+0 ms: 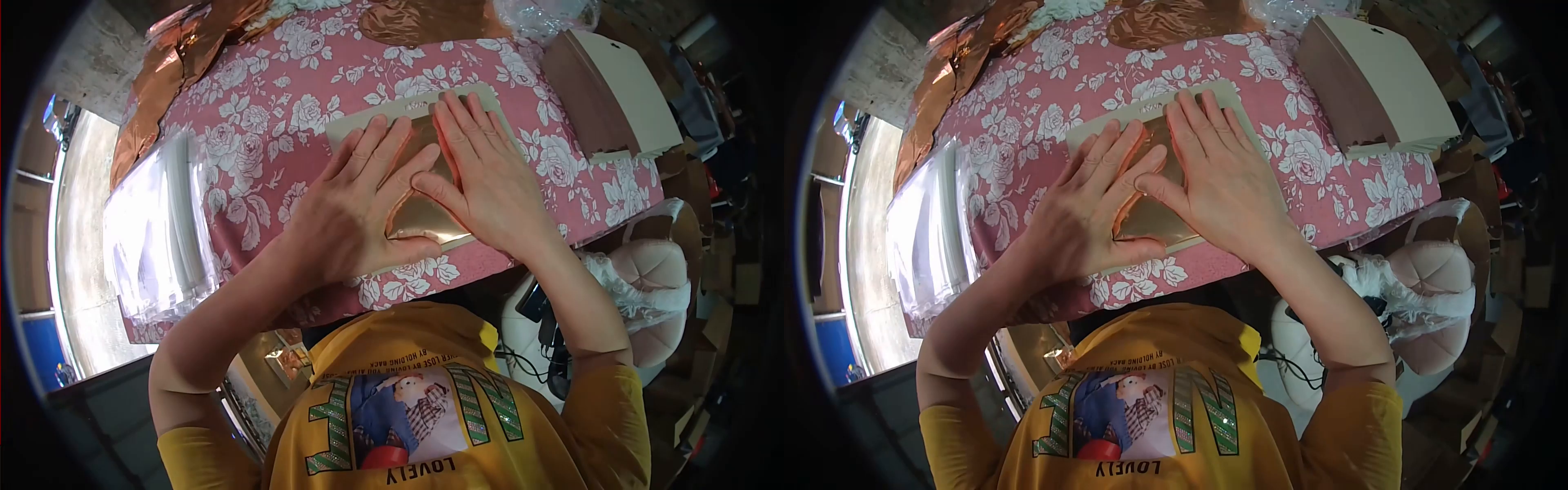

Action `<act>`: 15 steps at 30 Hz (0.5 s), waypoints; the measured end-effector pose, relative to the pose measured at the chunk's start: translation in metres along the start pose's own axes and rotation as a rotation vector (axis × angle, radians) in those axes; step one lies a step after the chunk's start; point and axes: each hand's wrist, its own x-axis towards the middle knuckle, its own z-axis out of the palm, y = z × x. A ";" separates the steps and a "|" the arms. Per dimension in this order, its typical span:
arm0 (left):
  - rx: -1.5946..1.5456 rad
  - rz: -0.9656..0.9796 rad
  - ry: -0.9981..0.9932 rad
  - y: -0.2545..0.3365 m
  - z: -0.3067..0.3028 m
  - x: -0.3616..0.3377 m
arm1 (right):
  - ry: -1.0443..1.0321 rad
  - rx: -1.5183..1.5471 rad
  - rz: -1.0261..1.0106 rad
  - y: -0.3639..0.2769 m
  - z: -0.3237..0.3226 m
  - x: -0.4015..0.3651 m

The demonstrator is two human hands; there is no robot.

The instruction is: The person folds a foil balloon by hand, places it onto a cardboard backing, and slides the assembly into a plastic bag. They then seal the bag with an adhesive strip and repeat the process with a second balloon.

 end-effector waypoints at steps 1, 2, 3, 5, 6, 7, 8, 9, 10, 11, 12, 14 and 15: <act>-0.003 0.020 0.023 0.000 0.000 0.000 | -0.001 -0.007 -0.010 0.001 0.001 0.000; 0.001 0.029 0.028 -0.001 0.001 -0.001 | -0.002 -0.017 -0.020 0.003 0.001 0.000; -0.014 0.022 -0.007 -0.002 0.000 -0.003 | 0.002 -0.028 -0.013 0.009 0.000 -0.001; -0.036 0.037 -0.030 -0.002 0.000 -0.001 | 0.015 0.387 -0.075 0.025 -0.008 -0.001; -0.033 0.013 -0.065 0.000 -0.003 0.000 | 0.031 0.774 0.324 0.028 -0.016 -0.001; -0.027 -0.014 -0.102 0.001 -0.005 0.001 | 0.071 0.644 0.320 0.034 -0.029 -0.009; -0.036 -0.023 -0.112 0.001 -0.005 0.000 | 0.108 0.514 0.316 0.040 -0.043 -0.018; -0.038 -0.013 -0.109 0.001 -0.005 0.000 | 0.125 0.579 0.521 0.036 -0.052 -0.027; -0.025 -0.025 -0.127 0.002 -0.005 0.000 | 0.131 0.573 0.525 0.034 -0.057 -0.038; -0.012 -0.037 -0.145 0.002 -0.005 0.001 | 0.059 0.495 0.560 0.034 -0.061 -0.048; -0.014 -0.029 -0.140 0.002 -0.005 0.002 | -0.012 0.417 0.595 0.032 -0.065 -0.056; -0.007 -0.041 -0.165 0.001 -0.004 0.002 | -0.002 0.492 0.641 0.033 -0.060 -0.064; -0.007 -0.036 -0.161 0.001 -0.004 0.002 | 0.021 0.670 0.709 0.037 -0.055 -0.065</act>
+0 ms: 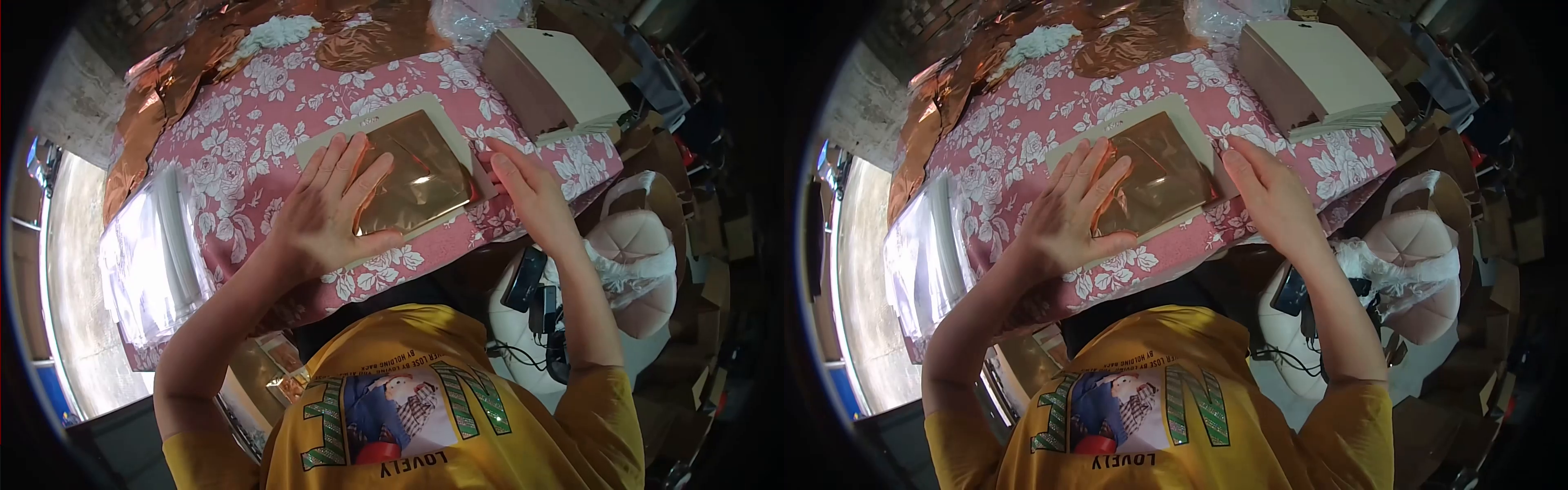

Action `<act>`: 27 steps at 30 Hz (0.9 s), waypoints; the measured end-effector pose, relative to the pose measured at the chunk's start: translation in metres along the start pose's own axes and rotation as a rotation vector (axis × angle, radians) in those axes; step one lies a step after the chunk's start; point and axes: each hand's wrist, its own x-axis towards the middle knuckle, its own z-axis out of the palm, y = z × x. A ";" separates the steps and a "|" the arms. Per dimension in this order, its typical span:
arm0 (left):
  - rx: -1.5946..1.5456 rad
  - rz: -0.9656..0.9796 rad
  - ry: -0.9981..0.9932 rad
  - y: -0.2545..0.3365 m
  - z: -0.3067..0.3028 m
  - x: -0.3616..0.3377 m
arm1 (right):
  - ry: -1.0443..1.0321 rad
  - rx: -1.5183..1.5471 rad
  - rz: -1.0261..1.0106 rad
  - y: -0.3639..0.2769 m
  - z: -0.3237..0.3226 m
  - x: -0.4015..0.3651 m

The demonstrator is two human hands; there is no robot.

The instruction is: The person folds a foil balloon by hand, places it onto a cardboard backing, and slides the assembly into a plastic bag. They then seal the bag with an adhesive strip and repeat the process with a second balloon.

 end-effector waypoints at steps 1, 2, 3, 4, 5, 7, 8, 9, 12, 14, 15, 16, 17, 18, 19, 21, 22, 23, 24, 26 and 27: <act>0.008 -0.010 -0.008 0.000 0.001 0.000 | -0.019 0.176 0.067 0.002 0.000 0.001; 0.020 -0.021 -0.014 -0.001 0.001 0.000 | -0.013 0.175 0.060 -0.001 -0.002 0.000; 0.027 -0.019 -0.004 -0.001 0.001 0.000 | -0.067 0.431 0.159 -0.006 -0.004 0.000; 0.010 -0.016 0.012 -0.001 0.002 0.000 | -0.127 0.686 0.258 -0.011 -0.005 -0.001; -0.007 -0.014 0.027 -0.001 0.003 -0.001 | -0.128 0.683 0.249 -0.015 -0.005 -0.004; 0.012 -0.012 0.035 -0.001 0.004 -0.002 | -0.290 0.610 0.383 -0.023 0.000 -0.015; 0.021 -0.019 0.029 0.000 0.004 -0.002 | -0.278 0.626 0.352 -0.023 0.010 -0.020; 0.030 -0.027 0.022 0.000 0.003 -0.002 | -0.301 0.652 0.354 -0.028 0.017 -0.024; 0.027 -0.010 0.083 -0.002 0.010 -0.003 | -0.356 0.727 0.335 -0.036 0.036 -0.031; 0.044 -0.014 0.081 -0.001 0.010 -0.003 | -0.322 0.720 0.339 -0.045 0.045 -0.036; 0.052 -0.007 0.076 -0.001 0.009 -0.004 | -0.325 0.719 0.334 -0.046 0.047 -0.036; 0.063 0.003 0.071 -0.001 0.008 -0.004 | -0.322 0.694 0.326 -0.044 0.050 -0.035; 0.066 0.007 0.072 -0.002 0.008 -0.005 | -0.317 0.670 0.318 -0.043 0.054 -0.035; 0.069 0.008 0.077 -0.002 0.008 -0.007 | -0.315 0.668 0.311 -0.040 0.057 -0.035; 0.059 0.005 0.075 -0.003 0.008 -0.008 | -0.311 0.655 0.328 -0.037 0.060 -0.034; 0.047 0.018 0.090 -0.002 0.010 -0.005 | -0.289 0.628 0.358 -0.034 0.058 -0.033; 0.037 -0.007 0.047 -0.003 0.010 -0.004 | -0.244 0.657 0.344 -0.042 0.059 -0.037; 0.031 -0.034 0.002 -0.003 0.009 -0.004 | -0.235 0.656 0.336 -0.043 0.058 -0.037; 0.034 -0.029 0.007 -0.002 0.007 -0.003 | -0.229 0.642 0.343 -0.042 0.058 -0.037; 0.058 -0.050 -0.051 0.000 0.003 -0.003 | -0.227 0.629 0.345 -0.042 0.060 -0.037; 0.062 -0.048 -0.046 0.000 0.002 -0.003 | -0.224 0.647 0.341 -0.042 0.060 -0.037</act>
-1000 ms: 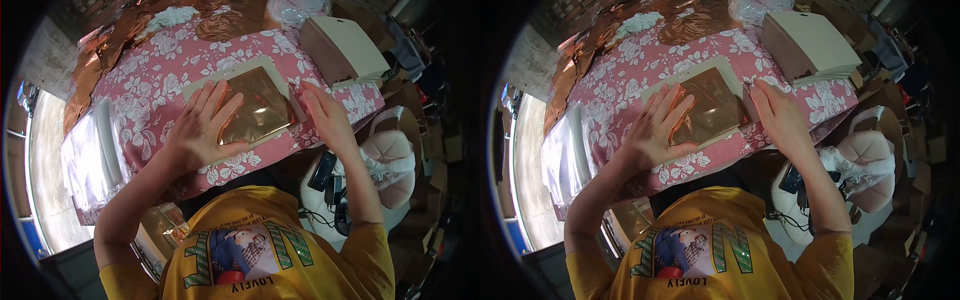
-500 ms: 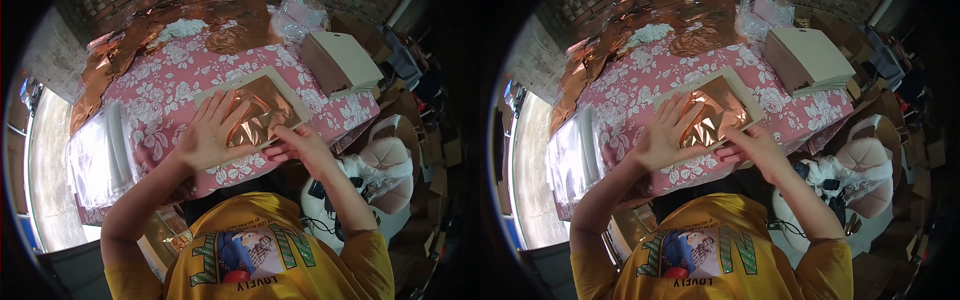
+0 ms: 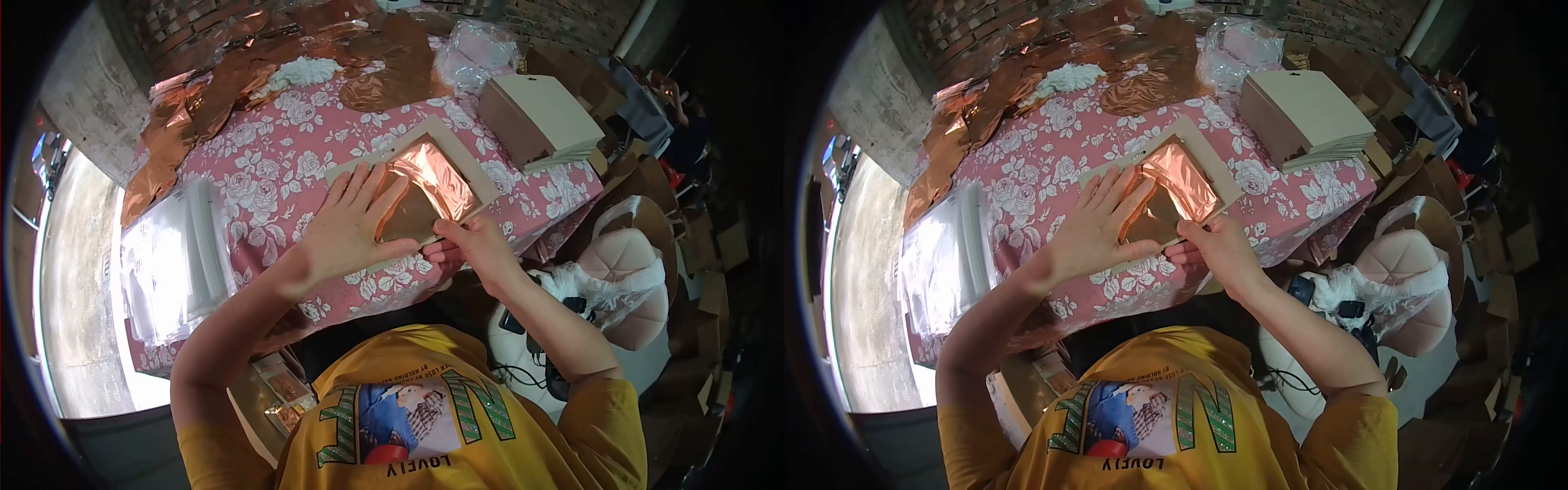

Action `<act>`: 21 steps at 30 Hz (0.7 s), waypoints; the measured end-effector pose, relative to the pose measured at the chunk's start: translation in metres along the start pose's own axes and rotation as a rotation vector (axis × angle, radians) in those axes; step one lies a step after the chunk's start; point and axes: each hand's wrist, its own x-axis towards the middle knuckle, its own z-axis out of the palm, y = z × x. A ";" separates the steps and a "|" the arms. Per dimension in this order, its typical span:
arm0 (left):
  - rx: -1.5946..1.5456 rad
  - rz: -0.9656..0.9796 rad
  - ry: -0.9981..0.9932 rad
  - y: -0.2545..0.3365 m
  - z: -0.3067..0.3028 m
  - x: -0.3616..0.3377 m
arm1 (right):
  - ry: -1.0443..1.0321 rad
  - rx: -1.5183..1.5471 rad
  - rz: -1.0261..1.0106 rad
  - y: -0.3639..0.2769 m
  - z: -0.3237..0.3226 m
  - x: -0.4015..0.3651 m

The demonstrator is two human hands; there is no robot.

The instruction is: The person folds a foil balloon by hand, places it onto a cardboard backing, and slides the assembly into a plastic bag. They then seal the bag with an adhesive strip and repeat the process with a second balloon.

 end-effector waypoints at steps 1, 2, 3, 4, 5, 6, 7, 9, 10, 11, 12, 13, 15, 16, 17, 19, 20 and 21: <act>0.019 -0.002 -0.011 0.000 0.000 0.000 | -0.002 0.017 -0.006 0.000 0.000 0.000; 0.038 -0.003 -0.021 0.000 0.000 0.001 | -0.002 0.016 -0.012 0.000 0.000 -0.001; 0.042 -0.002 -0.015 0.000 0.000 0.002 | 0.013 0.041 -0.027 0.000 0.001 -0.002; 0.031 0.013 0.027 0.000 0.001 0.003 | 0.026 0.065 -0.038 0.001 0.001 -0.003; 0.019 0.020 0.067 0.000 0.002 0.001 | 0.016 0.061 -0.037 0.003 -0.002 -0.002; -0.017 0.049 0.101 0.001 0.001 0.001 | 0.036 0.030 -0.049 0.006 -0.008 -0.001; -0.043 0.055 0.132 0.004 -0.010 0.003 | 0.030 -0.002 -0.058 0.009 -0.010 0.002; -0.161 0.013 0.158 0.013 -0.022 -0.004 | 0.058 0.048 -0.073 0.003 -0.004 -0.005; -0.126 -0.020 0.254 0.015 -0.019 -0.014 | 0.012 0.052 -0.058 0.004 -0.011 -0.002; -0.113 -0.057 0.269 0.020 -0.026 -0.028 | 0.033 0.085 -0.090 0.003 -0.011 -0.003; -0.106 -0.070 0.285 0.027 -0.033 -0.040 | 0.121 0.084 -0.054 -0.003 -0.010 -0.008; -0.074 -0.122 0.349 0.025 -0.036 -0.057 | 0.103 0.125 -0.093 -0.005 -0.013 -0.010; 0.013 -0.257 0.508 -0.007 -0.033 -0.103 | 0.107 0.146 -0.112 -0.004 -0.028 -0.010; 0.178 -0.418 0.500 -0.026 -0.039 -0.128 | 0.103 0.149 -0.105 -0.001 -0.037 -0.011; 0.343 -0.579 0.481 -0.044 -0.046 -0.152 | 0.055 0.185 -0.107 0.003 -0.049 -0.008; 0.488 -0.961 0.470 -0.056 -0.061 -0.192 | 0.034 0.241 -0.109 0.002 -0.053 -0.008; 0.470 -1.037 0.479 -0.070 -0.055 -0.211 | 0.039 0.247 -0.112 0.001 -0.053 -0.006; 0.376 -1.069 0.483 -0.071 -0.055 -0.215 | 0.047 0.253 -0.116 0.002 -0.053 -0.005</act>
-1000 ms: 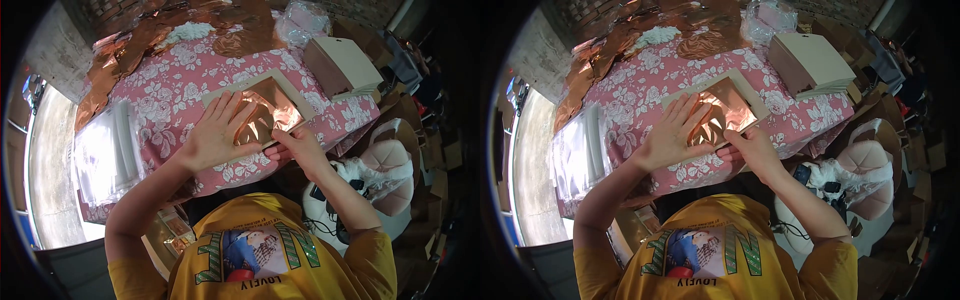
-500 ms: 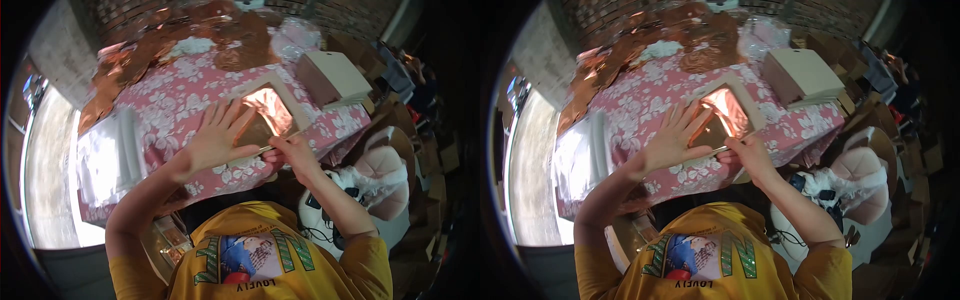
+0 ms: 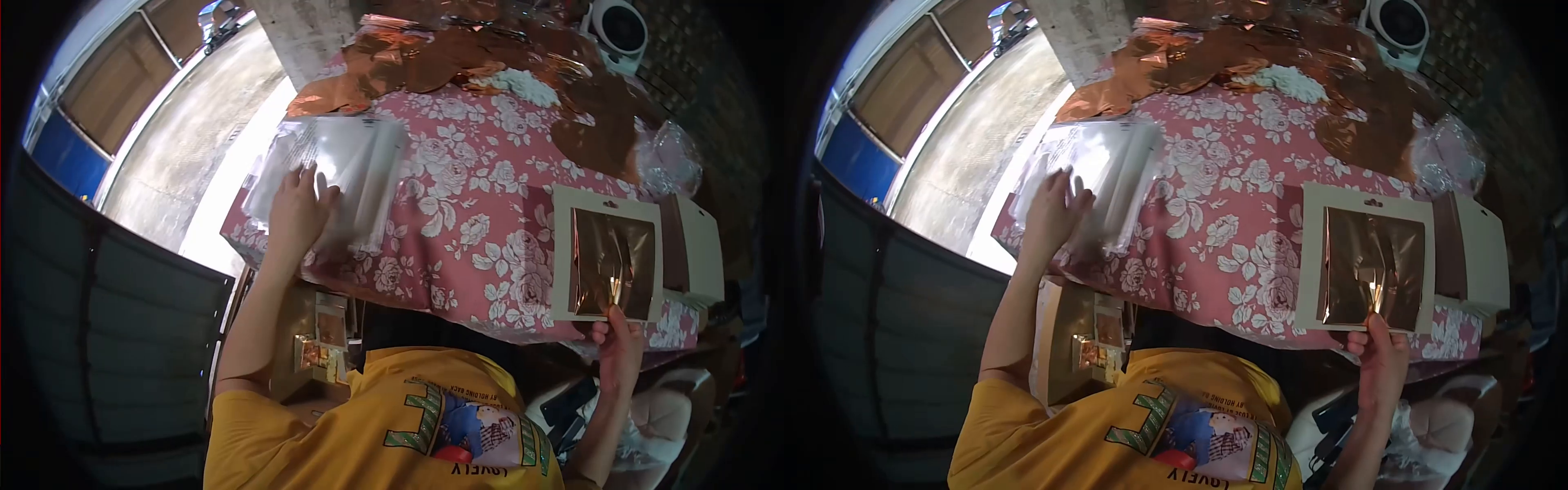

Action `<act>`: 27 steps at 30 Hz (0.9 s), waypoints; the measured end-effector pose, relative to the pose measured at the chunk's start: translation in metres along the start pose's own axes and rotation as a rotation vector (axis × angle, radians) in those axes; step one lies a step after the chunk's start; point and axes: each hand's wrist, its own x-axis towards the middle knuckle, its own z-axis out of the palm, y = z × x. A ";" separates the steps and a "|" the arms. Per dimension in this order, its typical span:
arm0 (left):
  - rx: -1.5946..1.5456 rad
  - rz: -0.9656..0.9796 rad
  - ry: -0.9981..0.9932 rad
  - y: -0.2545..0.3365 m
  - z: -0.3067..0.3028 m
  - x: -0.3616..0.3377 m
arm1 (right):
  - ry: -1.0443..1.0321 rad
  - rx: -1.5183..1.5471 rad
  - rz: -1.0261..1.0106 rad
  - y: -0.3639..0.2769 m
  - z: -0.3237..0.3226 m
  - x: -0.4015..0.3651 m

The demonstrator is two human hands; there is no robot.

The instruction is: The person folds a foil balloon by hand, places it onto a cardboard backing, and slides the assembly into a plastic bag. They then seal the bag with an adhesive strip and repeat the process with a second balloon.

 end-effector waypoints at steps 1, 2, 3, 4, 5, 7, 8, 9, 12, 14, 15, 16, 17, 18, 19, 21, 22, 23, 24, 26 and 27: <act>-0.072 -0.042 -0.045 -0.003 -0.001 0.000 | 0.001 -0.015 0.013 0.004 -0.006 0.006; -0.065 -0.044 -0.038 -0.002 -0.002 -0.001 | -0.008 -0.010 0.011 0.006 -0.005 0.009; -0.091 -0.080 -0.019 0.005 -0.007 -0.001 | -0.023 -0.008 0.012 0.008 -0.004 0.010; -0.119 -0.117 -0.002 0.010 -0.010 -0.002 | -0.036 -0.009 0.014 0.008 -0.003 0.010; -0.119 -0.117 0.000 0.010 -0.009 -0.002 | -0.024 -0.018 0.013 0.006 -0.002 0.010; -0.184 -0.208 0.045 0.013 -0.011 0.000 | -0.024 0.003 0.022 0.007 -0.002 0.011; -0.230 -0.203 0.070 0.015 -0.013 0.000 | -0.018 0.025 0.033 0.007 -0.004 0.009; -0.282 -0.194 0.090 0.018 -0.016 0.000 | 0.000 0.026 0.029 0.005 -0.005 0.007; -0.398 0.017 0.106 0.065 -0.033 -0.001 | -0.027 0.058 0.003 -0.007 -0.013 -0.005; -0.316 0.342 0.081 0.097 -0.027 -0.010 | 0.007 0.064 -0.053 -0.014 -0.016 -0.016; -0.397 0.507 0.024 0.108 -0.023 -0.014 | -0.022 0.058 -0.066 -0.016 -0.022 -0.020; -0.499 0.501 -0.176 0.121 -0.019 -0.021 | -0.001 0.051 -0.068 -0.020 -0.023 -0.026; -0.475 0.556 -0.277 0.125 -0.015 -0.023 | 0.019 0.043 -0.070 -0.024 -0.023 -0.032; -0.446 0.611 -0.376 0.129 -0.011 -0.024 | 0.032 0.030 -0.086 -0.023 -0.029 -0.035; -0.376 0.722 -0.486 0.126 -0.007 -0.022 | 0.053 0.025 -0.083 -0.023 -0.032 -0.039; -0.344 0.837 -0.488 0.128 -0.002 -0.018 | 0.056 0.025 -0.064 -0.023 -0.035 -0.047; -0.409 0.799 -0.458 0.139 -0.003 -0.015 | 0.038 0.020 -0.059 -0.020 -0.038 -0.049; -0.415 0.804 -0.465 0.145 -0.002 -0.015 | 0.048 0.018 -0.057 -0.018 -0.039 -0.051; -0.393 0.775 -0.441 0.151 0.000 -0.016 | 0.060 0.019 -0.030 -0.016 -0.040 -0.052; -0.364 0.815 -0.335 0.154 0.004 -0.018 | 0.071 0.017 0.034 -0.010 -0.046 -0.054; -0.371 0.822 -0.339 0.154 0.003 -0.017 | 0.082 0.017 0.033 -0.008 -0.047 -0.055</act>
